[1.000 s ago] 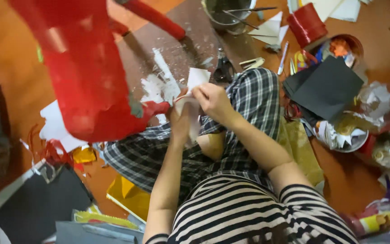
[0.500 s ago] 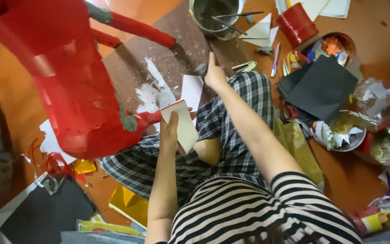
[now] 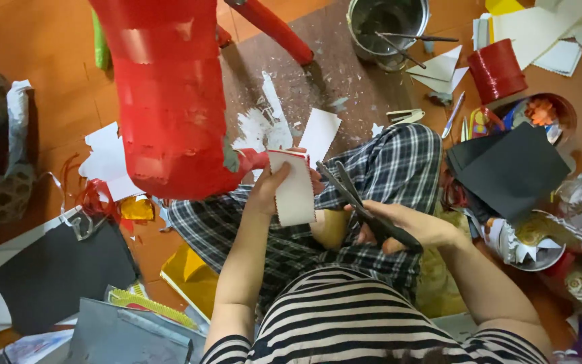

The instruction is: Applying decorative paper and foil to a bamboo lantern frame

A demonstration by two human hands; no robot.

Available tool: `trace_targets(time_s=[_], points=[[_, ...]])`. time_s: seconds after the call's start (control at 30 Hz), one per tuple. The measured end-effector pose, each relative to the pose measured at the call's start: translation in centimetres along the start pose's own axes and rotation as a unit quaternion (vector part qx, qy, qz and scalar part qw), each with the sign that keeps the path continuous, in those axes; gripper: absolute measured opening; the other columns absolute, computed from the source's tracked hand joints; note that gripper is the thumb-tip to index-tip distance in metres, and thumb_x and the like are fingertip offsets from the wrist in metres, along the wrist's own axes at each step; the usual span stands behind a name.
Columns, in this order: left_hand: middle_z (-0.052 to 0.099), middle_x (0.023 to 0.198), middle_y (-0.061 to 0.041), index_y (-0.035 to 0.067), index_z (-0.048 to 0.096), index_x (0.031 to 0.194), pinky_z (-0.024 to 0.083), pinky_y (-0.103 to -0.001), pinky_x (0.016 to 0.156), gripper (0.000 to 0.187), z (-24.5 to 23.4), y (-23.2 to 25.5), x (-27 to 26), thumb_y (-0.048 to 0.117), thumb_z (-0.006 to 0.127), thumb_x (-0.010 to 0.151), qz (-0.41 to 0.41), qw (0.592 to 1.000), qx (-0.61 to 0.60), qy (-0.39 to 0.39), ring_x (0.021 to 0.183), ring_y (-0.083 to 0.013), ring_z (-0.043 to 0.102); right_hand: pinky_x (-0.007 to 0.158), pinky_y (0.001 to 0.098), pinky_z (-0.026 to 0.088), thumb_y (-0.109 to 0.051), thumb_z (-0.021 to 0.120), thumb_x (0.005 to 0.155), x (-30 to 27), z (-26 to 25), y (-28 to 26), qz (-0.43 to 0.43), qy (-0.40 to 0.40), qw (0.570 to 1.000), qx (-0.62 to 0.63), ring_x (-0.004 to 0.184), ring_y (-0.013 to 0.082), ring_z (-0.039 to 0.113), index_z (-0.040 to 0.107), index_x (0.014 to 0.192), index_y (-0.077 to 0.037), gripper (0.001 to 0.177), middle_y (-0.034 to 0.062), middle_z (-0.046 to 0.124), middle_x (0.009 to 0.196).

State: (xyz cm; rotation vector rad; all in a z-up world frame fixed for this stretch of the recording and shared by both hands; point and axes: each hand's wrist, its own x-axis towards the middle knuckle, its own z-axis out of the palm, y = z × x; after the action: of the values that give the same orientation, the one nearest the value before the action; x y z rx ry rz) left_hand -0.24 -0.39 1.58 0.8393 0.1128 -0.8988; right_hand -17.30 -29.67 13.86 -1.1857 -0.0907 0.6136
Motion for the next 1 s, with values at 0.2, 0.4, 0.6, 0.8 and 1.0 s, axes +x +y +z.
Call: trace_targets(time_s=[0.2,0.4,0.6,0.8,1.0], points=[[0.083,0.099,-0.017,0.007,0.073,0.123,0.07,-0.041,0.071,0.025,6.8,5.8,-2.2,0.023,0.073,0.103,-0.055,0.979,0.198,0.01,0.083,-0.0223,0.082,0.077,0.0415,0.064,-0.056,0.091,0.084,0.9,-1.5,0.4,0.031,-0.056,0.997,-0.042,0.088,0.0211,0.075,0.054,0.157,-0.007,0.095,0.0173,0.086,0.104],[0.08,0.117,-0.03,-0.001,0.061,0.153,0.065,-0.053,0.092,0.042,6.1,6.3,-1.8,0.016,0.052,0.117,-0.084,0.925,0.198,-0.314,0.101,-0.0348,0.082,0.092,0.0466,0.063,-0.064,0.087,0.091,2.7,-0.5,0.8,-0.016,-0.197,0.953,0.23,0.11,0.033,0.077,0.044,0.157,0.004,0.104,0.0295,0.073,0.125],[0.082,0.107,-0.027,-0.005,0.064,0.148,0.067,-0.045,0.086,0.041,8.4,9.4,-1.8,0.018,0.052,0.116,-0.091,0.917,0.238,-0.307,0.093,-0.0321,0.084,0.042,0.0291,0.056,-0.032,0.089,0.091,2.6,-0.7,5.0,0.01,-0.05,0.994,0.099,0.045,0.0169,0.069,0.052,0.159,0.005,0.086,0.0134,0.069,0.067],[0.082,0.094,-0.011,0.004,0.081,0.119,0.065,-0.033,0.071,0.039,6.4,6.9,-2.0,0.039,0.073,0.106,-0.14,0.901,0.371,-0.173,0.084,-0.0156,0.076,0.042,0.0293,0.057,-0.012,0.082,0.092,2.5,-1.1,4.5,-0.01,0.018,0.999,0.049,0.044,0.0164,0.07,0.058,0.152,0.004,0.066,0.0136,0.072,0.071],[0.076,0.129,-0.019,0.013,0.058,0.161,0.064,-0.038,0.092,0.056,10.9,5.9,-3.2,0.036,0.063,0.11,-0.024,0.954,0.255,-0.154,0.105,-0.0205,0.071,0.101,0.058,0.063,-0.055,0.048,0.11,7.3,2.1,-2.1,0.136,0.346,0.892,0.257,0.112,0.0199,0.064,0.053,0.159,-0.029,0.056,0.006,0.068,0.13]])
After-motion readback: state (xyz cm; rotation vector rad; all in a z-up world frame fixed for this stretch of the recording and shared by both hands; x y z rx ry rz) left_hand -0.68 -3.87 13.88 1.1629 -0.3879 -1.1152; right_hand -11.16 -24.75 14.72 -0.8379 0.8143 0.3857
